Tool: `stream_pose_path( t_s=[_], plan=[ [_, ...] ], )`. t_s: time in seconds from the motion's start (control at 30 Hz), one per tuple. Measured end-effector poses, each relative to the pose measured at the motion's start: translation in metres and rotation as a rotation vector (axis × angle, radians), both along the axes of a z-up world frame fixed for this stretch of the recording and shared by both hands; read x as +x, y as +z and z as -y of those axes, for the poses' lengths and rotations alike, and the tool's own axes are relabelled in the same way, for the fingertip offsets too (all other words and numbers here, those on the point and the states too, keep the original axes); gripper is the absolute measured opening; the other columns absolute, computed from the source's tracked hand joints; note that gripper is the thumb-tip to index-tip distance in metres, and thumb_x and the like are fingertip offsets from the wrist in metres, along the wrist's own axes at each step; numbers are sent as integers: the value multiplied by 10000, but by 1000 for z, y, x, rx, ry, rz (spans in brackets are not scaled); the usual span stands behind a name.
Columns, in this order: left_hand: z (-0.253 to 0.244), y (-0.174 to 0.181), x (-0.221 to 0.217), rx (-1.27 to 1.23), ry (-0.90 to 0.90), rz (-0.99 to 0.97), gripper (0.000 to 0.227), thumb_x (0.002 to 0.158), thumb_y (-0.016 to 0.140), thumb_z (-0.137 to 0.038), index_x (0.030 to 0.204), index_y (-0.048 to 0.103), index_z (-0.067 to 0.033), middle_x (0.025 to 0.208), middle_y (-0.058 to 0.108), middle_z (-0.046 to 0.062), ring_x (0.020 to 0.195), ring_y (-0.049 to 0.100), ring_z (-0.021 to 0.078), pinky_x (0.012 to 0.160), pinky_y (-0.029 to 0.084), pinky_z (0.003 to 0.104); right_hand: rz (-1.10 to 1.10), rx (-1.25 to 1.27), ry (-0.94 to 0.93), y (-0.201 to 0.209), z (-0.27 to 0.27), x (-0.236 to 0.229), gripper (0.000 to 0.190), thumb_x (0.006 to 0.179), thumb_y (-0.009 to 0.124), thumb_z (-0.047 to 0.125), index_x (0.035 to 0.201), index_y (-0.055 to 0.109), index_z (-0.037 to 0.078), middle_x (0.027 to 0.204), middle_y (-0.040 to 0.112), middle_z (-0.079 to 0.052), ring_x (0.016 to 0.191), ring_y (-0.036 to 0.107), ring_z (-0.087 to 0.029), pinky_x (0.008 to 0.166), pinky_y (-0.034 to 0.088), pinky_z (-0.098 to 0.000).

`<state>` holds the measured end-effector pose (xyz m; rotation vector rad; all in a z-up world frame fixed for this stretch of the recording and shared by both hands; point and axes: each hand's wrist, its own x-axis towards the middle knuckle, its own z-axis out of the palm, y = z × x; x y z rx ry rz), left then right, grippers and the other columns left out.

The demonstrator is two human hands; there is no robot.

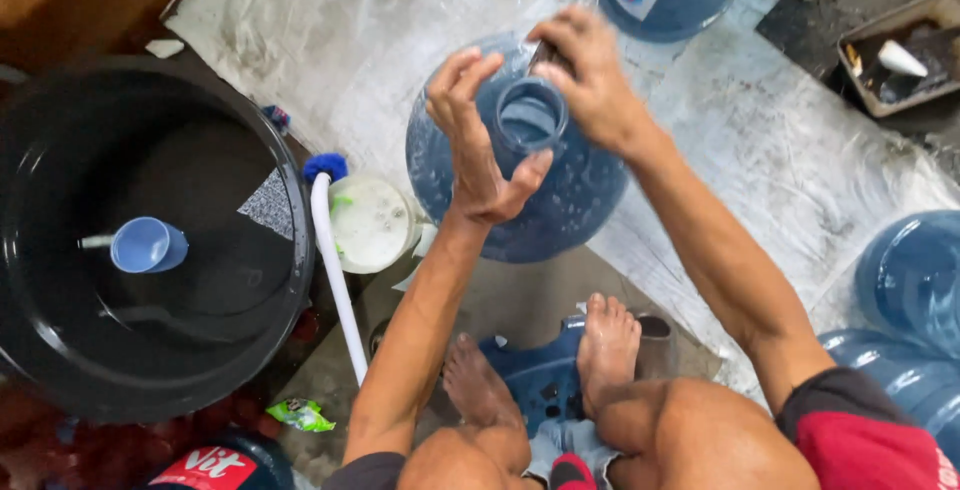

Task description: The person scrubs the exterior of a large blue water jug with a dark sponge, rotating it to clean all sides. They then rinse the jug by scooping water from a nearby black basin using a blue cup and pouring it over the jug's surface.

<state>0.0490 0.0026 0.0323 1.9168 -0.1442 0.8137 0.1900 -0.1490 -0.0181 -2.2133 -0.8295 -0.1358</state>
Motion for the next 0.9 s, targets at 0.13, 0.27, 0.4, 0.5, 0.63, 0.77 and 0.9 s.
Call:
stream_pose_path(
  t_s=[0.13,0.27,0.4,0.5,0.63,0.77,0.9],
  plan=[
    [2,-9,-22,2,-24,-65,652,830,533,-518,1321,380,-117,1325,329,104,1301,353,274,1110,314,440,28,3,118,-11,-5,-23,339,963,517,338,1148,562,58,1035,446,-160,1010,434,-322,892,301,-448],
    [-1,-13,-13,90,31,-11,653,811,614,-469,1300,395,-94,1294,394,95,1283,383,283,1122,279,459,-30,66,256,3,-17,-19,399,997,446,363,1186,555,29,1138,454,-195,1115,433,-335,983,297,-454],
    [-1,-7,-4,19,43,-53,705,808,595,-533,1347,367,-139,1359,340,85,1337,344,249,1123,284,442,49,-44,75,0,-16,1,346,926,597,333,1169,591,87,1084,437,-143,1076,431,-309,906,287,-451],
    [2,-12,-20,10,27,-35,619,871,497,-567,1308,397,-140,1321,339,84,1324,340,254,1135,307,451,-52,78,272,-1,-11,-15,361,1003,448,322,1200,551,38,1180,441,-219,1143,437,-344,1008,300,-458],
    [-1,-7,-8,29,32,-8,649,850,523,-575,1315,418,-135,1352,365,104,1320,382,263,1129,331,430,-26,65,126,11,0,-22,289,928,519,188,1172,546,36,1193,421,-199,1161,386,-344,982,287,-458],
    [-5,-2,-2,-5,-152,-62,530,836,608,-453,1246,512,-132,1295,440,71,1277,445,254,1097,341,403,-69,39,-4,-13,44,-16,509,1036,327,428,1230,520,-1,1201,494,-192,1159,388,-313,1000,271,-415],
    [-7,-6,-4,-7,-170,-82,525,875,555,-478,1218,492,-86,1239,494,98,1195,486,272,1020,352,401,-98,95,128,19,37,-117,570,914,418,545,1269,426,99,1433,214,-195,1364,211,-379,1132,162,-565]
  ],
)
